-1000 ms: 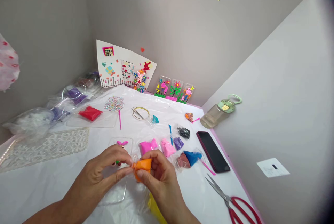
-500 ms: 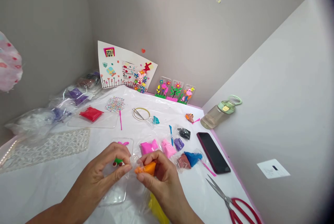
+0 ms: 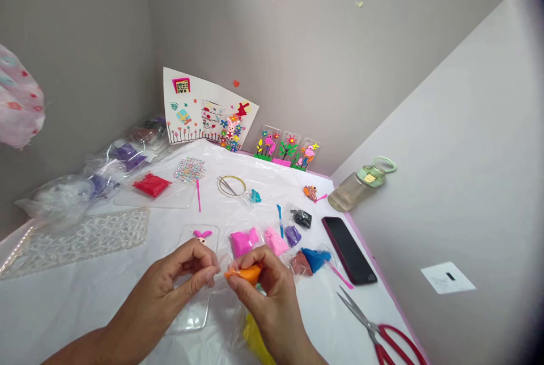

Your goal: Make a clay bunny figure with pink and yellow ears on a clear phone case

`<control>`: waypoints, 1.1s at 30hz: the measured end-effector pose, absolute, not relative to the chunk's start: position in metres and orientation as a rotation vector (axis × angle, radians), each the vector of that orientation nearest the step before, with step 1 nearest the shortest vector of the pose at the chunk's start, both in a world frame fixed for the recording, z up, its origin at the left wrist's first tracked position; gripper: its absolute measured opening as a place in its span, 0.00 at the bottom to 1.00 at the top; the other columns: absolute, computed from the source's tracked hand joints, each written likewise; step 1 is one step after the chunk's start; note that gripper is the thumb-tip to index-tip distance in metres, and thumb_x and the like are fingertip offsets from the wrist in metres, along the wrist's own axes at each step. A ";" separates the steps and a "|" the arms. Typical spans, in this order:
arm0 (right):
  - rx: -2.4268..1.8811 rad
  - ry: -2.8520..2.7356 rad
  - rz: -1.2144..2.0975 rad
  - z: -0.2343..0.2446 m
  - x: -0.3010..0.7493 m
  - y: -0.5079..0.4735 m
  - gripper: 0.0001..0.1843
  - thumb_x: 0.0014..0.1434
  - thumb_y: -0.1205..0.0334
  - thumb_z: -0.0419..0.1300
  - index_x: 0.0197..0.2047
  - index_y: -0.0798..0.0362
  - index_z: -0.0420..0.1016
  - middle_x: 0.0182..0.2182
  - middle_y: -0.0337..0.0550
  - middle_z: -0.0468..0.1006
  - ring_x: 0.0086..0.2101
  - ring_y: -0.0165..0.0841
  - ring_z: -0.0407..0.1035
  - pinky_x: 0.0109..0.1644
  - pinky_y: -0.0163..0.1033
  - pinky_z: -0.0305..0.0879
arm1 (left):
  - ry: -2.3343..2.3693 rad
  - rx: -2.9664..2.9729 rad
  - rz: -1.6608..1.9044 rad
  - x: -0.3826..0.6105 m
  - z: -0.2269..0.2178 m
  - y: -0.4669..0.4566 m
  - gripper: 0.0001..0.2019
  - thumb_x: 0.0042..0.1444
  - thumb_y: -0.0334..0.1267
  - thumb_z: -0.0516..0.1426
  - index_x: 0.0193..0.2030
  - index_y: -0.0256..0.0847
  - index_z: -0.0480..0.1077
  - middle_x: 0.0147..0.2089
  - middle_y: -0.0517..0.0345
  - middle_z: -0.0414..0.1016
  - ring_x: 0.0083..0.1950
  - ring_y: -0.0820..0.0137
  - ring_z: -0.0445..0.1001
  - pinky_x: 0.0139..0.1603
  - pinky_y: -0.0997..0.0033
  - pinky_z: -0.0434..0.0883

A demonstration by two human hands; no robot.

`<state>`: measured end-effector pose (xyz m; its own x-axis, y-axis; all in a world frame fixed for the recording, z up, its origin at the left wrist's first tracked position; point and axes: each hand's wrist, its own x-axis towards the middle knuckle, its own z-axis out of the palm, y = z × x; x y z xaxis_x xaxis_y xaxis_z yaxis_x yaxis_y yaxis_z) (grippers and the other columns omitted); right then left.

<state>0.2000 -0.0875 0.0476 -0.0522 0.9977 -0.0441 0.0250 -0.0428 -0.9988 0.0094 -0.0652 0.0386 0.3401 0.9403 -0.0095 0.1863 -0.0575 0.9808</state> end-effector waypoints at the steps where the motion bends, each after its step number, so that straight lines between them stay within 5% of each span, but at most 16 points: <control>1: -1.232 -1.237 1.280 0.047 0.200 -0.088 0.12 0.54 0.58 0.71 0.35 0.50 0.72 0.34 0.41 0.79 0.35 0.33 0.70 0.40 0.37 0.64 | 1.071 1.501 0.875 0.010 0.038 -0.065 0.13 0.65 0.49 0.56 0.33 0.46 0.68 0.34 0.63 0.71 0.39 0.69 0.74 0.42 0.72 0.71; 9: -1.260 -1.100 1.291 0.058 0.226 -0.070 0.21 0.51 0.46 0.72 0.36 0.51 0.72 0.29 0.39 0.76 0.29 0.31 0.68 0.33 0.35 0.62 | 1.058 1.418 0.908 0.001 0.035 -0.059 0.14 0.66 0.51 0.55 0.53 0.50 0.64 0.41 0.60 0.75 0.42 0.67 0.77 0.50 0.65 0.74; 16: -1.468 -1.686 0.685 0.080 0.271 -0.013 0.14 0.63 0.51 0.61 0.42 0.51 0.80 0.43 0.47 0.80 0.46 0.41 0.72 0.51 0.44 0.64 | 1.203 1.562 1.029 -0.039 0.056 -0.032 0.13 0.65 0.54 0.56 0.51 0.54 0.68 0.36 0.65 0.76 0.42 0.68 0.76 0.47 0.74 0.72; 21: -1.431 -1.709 0.825 0.091 0.259 0.074 0.14 0.66 0.58 0.57 0.33 0.56 0.79 0.32 0.44 0.82 0.32 0.33 0.75 0.41 0.40 0.69 | 1.237 1.570 1.086 -0.049 0.057 -0.016 0.13 0.62 0.55 0.57 0.49 0.54 0.70 0.34 0.66 0.76 0.40 0.68 0.76 0.46 0.76 0.72; 24: -1.465 -1.671 0.855 0.084 0.241 0.136 0.12 0.68 0.59 0.58 0.38 0.57 0.78 0.35 0.44 0.81 0.32 0.31 0.75 0.41 0.39 0.72 | 1.238 1.460 1.102 -0.044 0.047 -0.016 0.14 0.64 0.55 0.56 0.49 0.51 0.70 0.35 0.63 0.77 0.41 0.65 0.76 0.47 0.70 0.72; 28: -1.516 -1.592 0.815 0.067 0.218 0.212 0.16 0.68 0.56 0.61 0.55 0.56 0.73 0.51 0.48 0.76 0.45 0.38 0.75 0.48 0.48 0.75 | 1.233 1.288 1.062 -0.040 0.025 -0.019 0.18 0.60 0.59 0.58 0.45 0.49 0.72 0.31 0.61 0.77 0.37 0.64 0.76 0.44 0.69 0.72; 33: -1.553 -1.497 0.758 0.048 0.197 0.274 0.18 0.68 0.56 0.61 0.58 0.54 0.71 0.54 0.49 0.74 0.49 0.40 0.74 0.51 0.51 0.74 | 1.258 1.062 1.210 -0.046 0.003 -0.014 0.20 0.53 0.62 0.63 0.40 0.49 0.75 0.29 0.61 0.77 0.31 0.65 0.75 0.38 0.69 0.75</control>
